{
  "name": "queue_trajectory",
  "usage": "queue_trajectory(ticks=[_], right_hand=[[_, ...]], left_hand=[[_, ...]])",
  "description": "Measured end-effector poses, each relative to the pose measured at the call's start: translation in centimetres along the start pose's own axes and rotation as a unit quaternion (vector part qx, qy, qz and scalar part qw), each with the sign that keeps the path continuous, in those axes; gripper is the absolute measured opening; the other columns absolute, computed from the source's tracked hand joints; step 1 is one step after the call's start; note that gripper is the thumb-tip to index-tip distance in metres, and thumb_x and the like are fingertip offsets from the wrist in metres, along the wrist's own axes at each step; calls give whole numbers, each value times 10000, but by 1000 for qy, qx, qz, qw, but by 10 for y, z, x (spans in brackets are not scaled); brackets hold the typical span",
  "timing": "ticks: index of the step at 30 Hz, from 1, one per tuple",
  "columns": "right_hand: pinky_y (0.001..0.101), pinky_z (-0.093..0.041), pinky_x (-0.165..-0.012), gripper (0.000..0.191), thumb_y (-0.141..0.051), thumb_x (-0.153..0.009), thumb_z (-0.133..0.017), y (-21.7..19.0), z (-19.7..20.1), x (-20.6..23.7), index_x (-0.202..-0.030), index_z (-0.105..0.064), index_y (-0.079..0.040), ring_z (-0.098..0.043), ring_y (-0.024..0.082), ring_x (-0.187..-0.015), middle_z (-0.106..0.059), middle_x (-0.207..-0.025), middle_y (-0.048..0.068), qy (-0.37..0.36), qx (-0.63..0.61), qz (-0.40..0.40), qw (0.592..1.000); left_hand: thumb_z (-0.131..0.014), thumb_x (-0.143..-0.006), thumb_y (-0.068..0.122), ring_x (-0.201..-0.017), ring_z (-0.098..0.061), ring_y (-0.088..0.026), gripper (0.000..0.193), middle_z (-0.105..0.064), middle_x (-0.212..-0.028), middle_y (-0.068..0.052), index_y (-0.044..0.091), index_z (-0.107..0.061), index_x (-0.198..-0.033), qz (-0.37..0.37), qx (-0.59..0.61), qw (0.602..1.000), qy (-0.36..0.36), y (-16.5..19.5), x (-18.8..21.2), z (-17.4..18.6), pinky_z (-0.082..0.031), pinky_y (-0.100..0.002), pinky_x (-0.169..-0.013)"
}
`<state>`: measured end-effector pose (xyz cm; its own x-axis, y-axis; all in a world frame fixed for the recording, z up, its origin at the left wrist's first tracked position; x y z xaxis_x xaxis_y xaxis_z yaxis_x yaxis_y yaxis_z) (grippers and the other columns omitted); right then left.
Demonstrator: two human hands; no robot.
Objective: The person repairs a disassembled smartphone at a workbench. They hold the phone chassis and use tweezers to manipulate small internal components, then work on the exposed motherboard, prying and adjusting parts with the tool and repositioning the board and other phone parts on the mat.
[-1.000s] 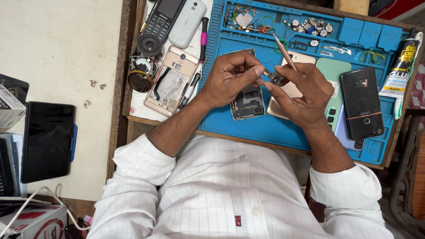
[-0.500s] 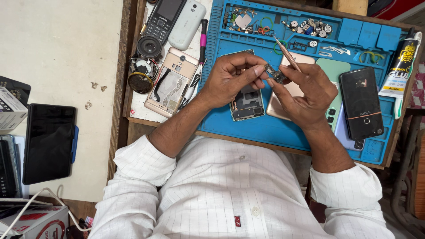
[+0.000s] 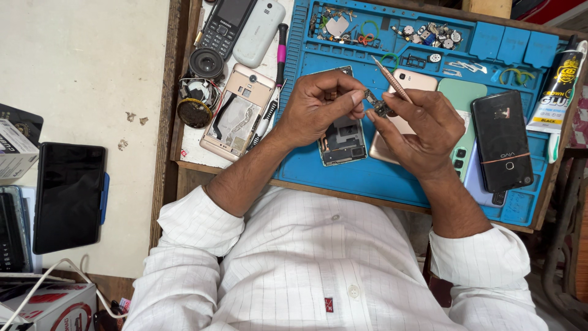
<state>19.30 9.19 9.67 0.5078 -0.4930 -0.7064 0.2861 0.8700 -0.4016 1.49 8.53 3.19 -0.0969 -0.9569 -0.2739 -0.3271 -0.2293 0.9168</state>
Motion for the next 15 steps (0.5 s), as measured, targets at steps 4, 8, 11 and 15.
queue_trajectory(ticks=[4, 8, 11, 15], right_hand=[[271, -584, -712, 358, -147, -898, -961, 1, -1, 0, -1171, -759, -31, -728, 198, -965, -713, -1088, 107, -1, -6, -5, 1000], [265, -597, -708, 377, -175, -911, -959, 6, -1, 2, -1191, -754, -27, -743, 204, -967, -708, -1106, 130, 2, -26, -37, 999], [260, -584, -687, 378, -175, -904, -968, 10, -2, 2, -1185, -765, -24, -742, 195, -938, -719, -1089, 124, -4, -21, -62, 998], [264, -572, -672, 384, -163, -877, -973, 11, -2, 3, -1169, -772, -13, -737, 201, -917, -717, -1073, 129, -1, -18, -55, 998]], left_hand=[[-654, -1065, 123, -880, -748, -124, 135, -727, -943, -80, -5, -696, -1075, -1, 0, 1000, 6, 0, 0, 0, -664, -271, -821], [-640, -1087, 137, -857, -741, -115, 146, -729, -920, -74, 0, -686, -1065, 10, 1, 1000, -3, 1, 0, -2, -655, -264, -804], [-640, -1068, 150, -859, -753, -112, 160, -735, -934, -76, -3, -684, -1074, 26, 6, 1000, -2, 0, -1, -3, -664, -260, -796], [-704, -1026, 151, -872, -754, -114, 166, -739, -929, -78, -5, -672, -1075, 25, -16, 999, -20, 2, -2, -9, -658, -258, -781]])
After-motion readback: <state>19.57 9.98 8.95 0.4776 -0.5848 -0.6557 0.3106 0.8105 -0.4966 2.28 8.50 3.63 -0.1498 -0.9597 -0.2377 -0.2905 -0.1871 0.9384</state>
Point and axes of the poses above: each hand's wrist, its own x-axis away from the middle knuckle, its own z-axis out of the back of the hand, y = z × x, the point moved 8 cm from there along -x, towards the middle knuckle
